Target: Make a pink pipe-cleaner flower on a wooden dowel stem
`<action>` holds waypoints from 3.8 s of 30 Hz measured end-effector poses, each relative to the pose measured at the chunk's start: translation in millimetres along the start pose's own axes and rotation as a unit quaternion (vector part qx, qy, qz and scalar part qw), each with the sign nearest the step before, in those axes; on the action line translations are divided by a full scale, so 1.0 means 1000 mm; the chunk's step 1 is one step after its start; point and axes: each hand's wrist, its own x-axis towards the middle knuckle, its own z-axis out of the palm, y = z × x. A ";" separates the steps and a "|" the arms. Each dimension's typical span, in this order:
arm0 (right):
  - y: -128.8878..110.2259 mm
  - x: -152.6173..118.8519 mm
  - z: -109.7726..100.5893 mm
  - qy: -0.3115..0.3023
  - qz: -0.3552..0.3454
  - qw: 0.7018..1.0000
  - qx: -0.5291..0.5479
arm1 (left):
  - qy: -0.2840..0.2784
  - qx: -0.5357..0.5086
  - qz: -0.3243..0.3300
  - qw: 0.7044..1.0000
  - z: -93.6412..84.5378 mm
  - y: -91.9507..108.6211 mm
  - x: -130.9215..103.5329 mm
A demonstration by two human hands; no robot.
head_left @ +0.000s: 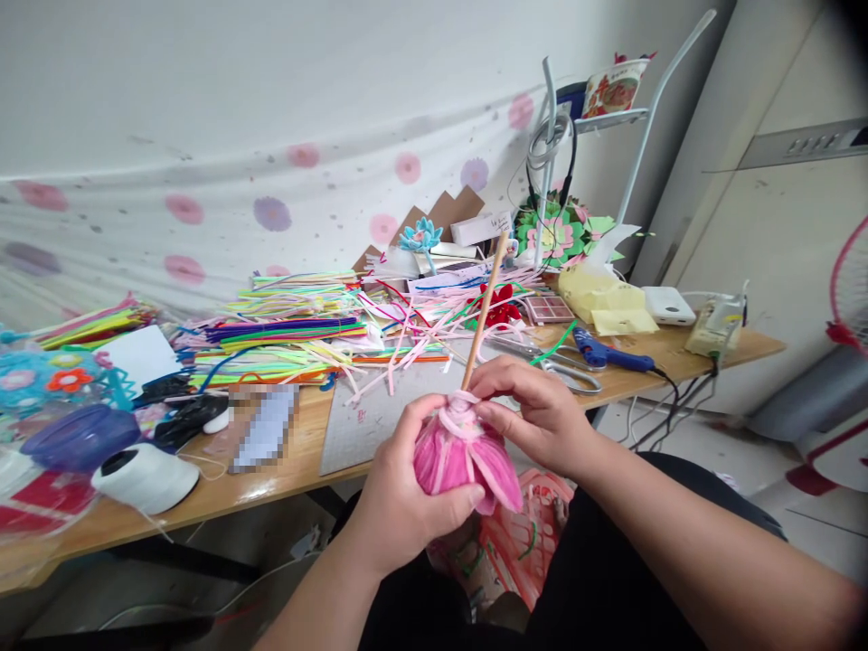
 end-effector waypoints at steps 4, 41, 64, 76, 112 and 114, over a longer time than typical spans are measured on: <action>0.001 -0.001 0.000 -0.004 0.006 1.000 0.010 | -0.027 -0.107 -0.037 0.993 -0.001 -0.002 -0.001; -0.011 0.004 0.001 -0.034 0.088 0.986 0.134 | 0.010 -0.171 0.024 0.985 0.005 -0.006 -0.006; -0.020 -0.006 0.008 0.010 0.045 0.998 0.045 | 0.178 0.362 0.197 0.893 0.002 0.004 -0.003; -0.019 -0.002 0.005 0.044 0.138 0.989 0.035 | -0.029 -0.089 -0.003 0.996 -0.004 0.010 -0.008; -0.035 -0.003 0.014 -0.152 0.213 0.948 -0.180 | 0.156 0.326 0.036 0.932 0.005 0.006 0.001; -0.036 -0.004 0.017 -0.150 0.242 0.942 -0.176 | 0.158 0.357 0.040 0.920 0.005 0.002 0.002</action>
